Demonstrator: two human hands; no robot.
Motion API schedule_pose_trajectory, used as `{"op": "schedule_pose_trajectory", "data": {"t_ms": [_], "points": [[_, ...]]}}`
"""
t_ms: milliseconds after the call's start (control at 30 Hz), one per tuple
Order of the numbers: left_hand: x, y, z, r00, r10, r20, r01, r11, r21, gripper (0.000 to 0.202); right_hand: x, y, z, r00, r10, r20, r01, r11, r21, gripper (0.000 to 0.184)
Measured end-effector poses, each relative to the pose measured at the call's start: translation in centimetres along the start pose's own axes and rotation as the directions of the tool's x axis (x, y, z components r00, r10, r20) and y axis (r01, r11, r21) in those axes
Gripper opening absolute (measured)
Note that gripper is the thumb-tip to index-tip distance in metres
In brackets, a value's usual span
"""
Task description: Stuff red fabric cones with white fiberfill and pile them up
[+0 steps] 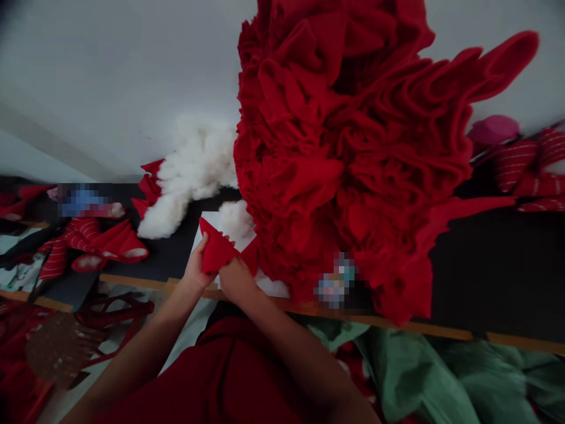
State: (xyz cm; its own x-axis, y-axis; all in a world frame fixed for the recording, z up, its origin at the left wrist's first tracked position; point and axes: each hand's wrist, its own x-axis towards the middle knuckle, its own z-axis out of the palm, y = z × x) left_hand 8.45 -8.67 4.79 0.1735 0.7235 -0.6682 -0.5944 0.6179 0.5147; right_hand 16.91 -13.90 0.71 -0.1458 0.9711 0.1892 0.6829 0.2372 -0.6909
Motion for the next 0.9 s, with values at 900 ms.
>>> {"op": "schedule_pose_trajectory", "data": {"t_ms": [900], "points": [[-0.4,-0.6,0.3,0.992,0.065,0.106,-0.061,0.997,-0.040,0.031,-2.0,-2.8,-1.0,0.982,-0.009,-0.187,-0.038,0.969,-0.245,0.042]]}}
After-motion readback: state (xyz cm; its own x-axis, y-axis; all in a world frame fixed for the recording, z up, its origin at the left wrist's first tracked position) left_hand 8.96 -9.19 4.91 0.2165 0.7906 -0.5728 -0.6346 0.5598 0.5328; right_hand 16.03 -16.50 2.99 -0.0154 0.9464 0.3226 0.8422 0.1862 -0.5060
